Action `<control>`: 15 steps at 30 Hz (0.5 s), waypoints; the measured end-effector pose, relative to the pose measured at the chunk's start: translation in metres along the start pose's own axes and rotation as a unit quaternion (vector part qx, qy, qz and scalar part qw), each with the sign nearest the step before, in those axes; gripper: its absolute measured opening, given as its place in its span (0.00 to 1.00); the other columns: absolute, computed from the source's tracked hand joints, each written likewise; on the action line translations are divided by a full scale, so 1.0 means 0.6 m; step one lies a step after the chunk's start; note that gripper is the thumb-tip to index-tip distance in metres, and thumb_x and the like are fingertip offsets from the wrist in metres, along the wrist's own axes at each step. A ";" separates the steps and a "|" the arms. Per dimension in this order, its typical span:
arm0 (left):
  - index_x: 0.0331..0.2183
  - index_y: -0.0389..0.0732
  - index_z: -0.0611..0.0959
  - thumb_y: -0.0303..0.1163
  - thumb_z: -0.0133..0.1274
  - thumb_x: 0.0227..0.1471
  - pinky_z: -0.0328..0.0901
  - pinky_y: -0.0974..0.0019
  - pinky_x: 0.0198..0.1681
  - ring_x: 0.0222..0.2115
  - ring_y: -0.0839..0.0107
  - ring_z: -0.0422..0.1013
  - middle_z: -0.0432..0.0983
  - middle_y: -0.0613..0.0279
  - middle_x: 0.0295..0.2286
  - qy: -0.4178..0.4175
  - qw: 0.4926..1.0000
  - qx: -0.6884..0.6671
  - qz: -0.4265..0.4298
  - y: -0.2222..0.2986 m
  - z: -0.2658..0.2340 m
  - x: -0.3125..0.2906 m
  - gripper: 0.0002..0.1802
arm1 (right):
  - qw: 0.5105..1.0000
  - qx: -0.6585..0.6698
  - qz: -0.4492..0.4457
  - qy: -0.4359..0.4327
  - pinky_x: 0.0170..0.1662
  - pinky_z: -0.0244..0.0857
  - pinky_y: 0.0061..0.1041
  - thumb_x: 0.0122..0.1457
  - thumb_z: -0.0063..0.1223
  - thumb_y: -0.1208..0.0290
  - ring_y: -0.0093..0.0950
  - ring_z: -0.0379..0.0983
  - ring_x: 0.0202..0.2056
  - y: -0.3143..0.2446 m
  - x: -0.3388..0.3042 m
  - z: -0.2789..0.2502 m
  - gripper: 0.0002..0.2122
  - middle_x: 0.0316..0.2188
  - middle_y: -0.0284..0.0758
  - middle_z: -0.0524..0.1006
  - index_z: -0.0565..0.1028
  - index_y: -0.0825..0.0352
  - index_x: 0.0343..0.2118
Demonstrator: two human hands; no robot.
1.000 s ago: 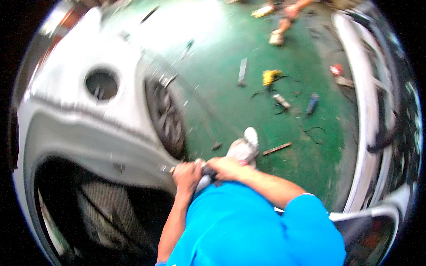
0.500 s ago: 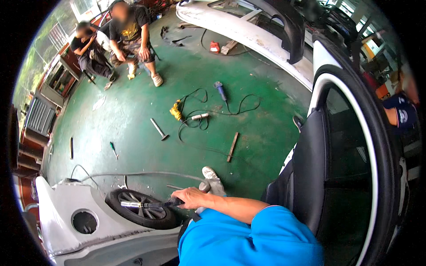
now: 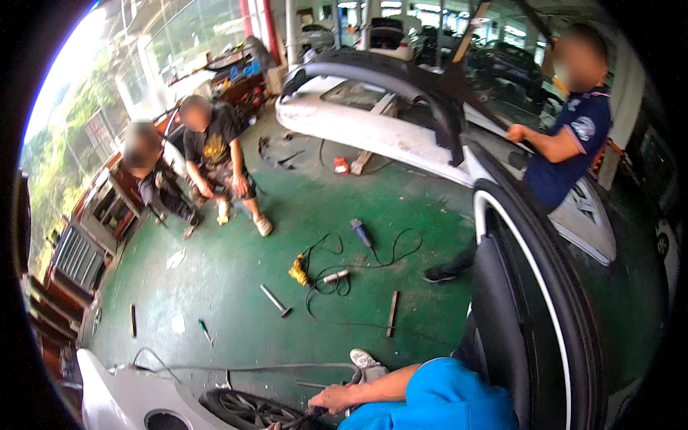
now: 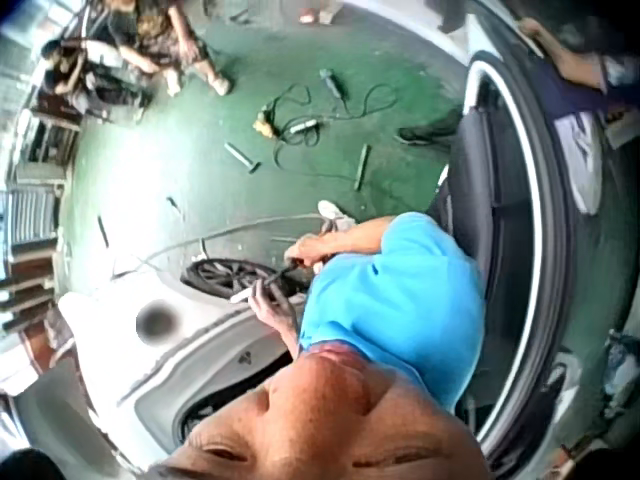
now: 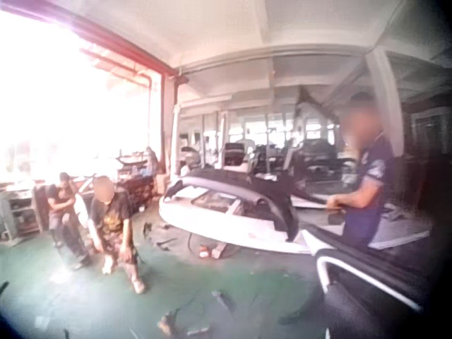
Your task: The person welds the seam along the front fender of a white car using a welding torch, then repeatedly taps the weld with a hammer to smooth it. The person alternates between welding and hammering along the fender edge near the wheel arch.
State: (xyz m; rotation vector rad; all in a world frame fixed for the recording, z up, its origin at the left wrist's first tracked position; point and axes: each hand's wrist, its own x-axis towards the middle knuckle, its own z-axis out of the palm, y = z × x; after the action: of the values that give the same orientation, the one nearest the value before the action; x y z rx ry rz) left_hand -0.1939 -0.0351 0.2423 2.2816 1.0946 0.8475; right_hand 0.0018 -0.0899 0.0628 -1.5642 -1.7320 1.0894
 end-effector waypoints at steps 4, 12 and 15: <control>0.42 0.38 0.82 0.39 0.56 0.59 0.68 0.49 0.45 0.39 0.45 0.74 0.78 0.44 0.38 -0.131 0.989 0.067 0.018 -0.064 0.016 -0.011 0.15 | 0.999 -0.046 0.018 -0.019 0.42 0.71 0.46 0.50 0.60 0.71 0.45 0.78 0.43 -0.061 -0.002 0.034 0.23 0.41 0.41 0.80 0.71 0.55 0.52; 0.22 0.45 0.81 0.47 0.52 0.59 0.68 0.48 0.32 0.23 0.50 0.76 0.79 0.52 0.21 -0.171 0.980 0.094 0.031 -0.166 0.037 -0.103 0.19 | 0.994 -0.043 0.063 -0.075 0.46 0.72 0.46 0.52 0.58 0.71 0.48 0.77 0.46 -0.133 -0.033 0.067 0.25 0.44 0.44 0.80 0.72 0.54 0.55; 0.24 0.43 0.82 0.44 0.54 0.58 0.69 0.50 0.33 0.25 0.51 0.77 0.80 0.50 0.23 -0.209 0.970 0.122 0.012 -0.145 0.013 -0.087 0.17 | 0.996 -0.034 0.056 -0.063 0.45 0.71 0.46 0.50 0.57 0.72 0.49 0.77 0.46 -0.162 -0.031 0.056 0.25 0.42 0.45 0.81 0.72 0.55 0.55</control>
State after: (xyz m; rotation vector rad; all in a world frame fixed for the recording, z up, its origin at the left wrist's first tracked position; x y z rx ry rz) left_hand -0.2590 -0.0288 0.1646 2.5206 1.0188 0.2236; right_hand -0.0743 -0.1139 0.1306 -1.6833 -1.7991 1.2203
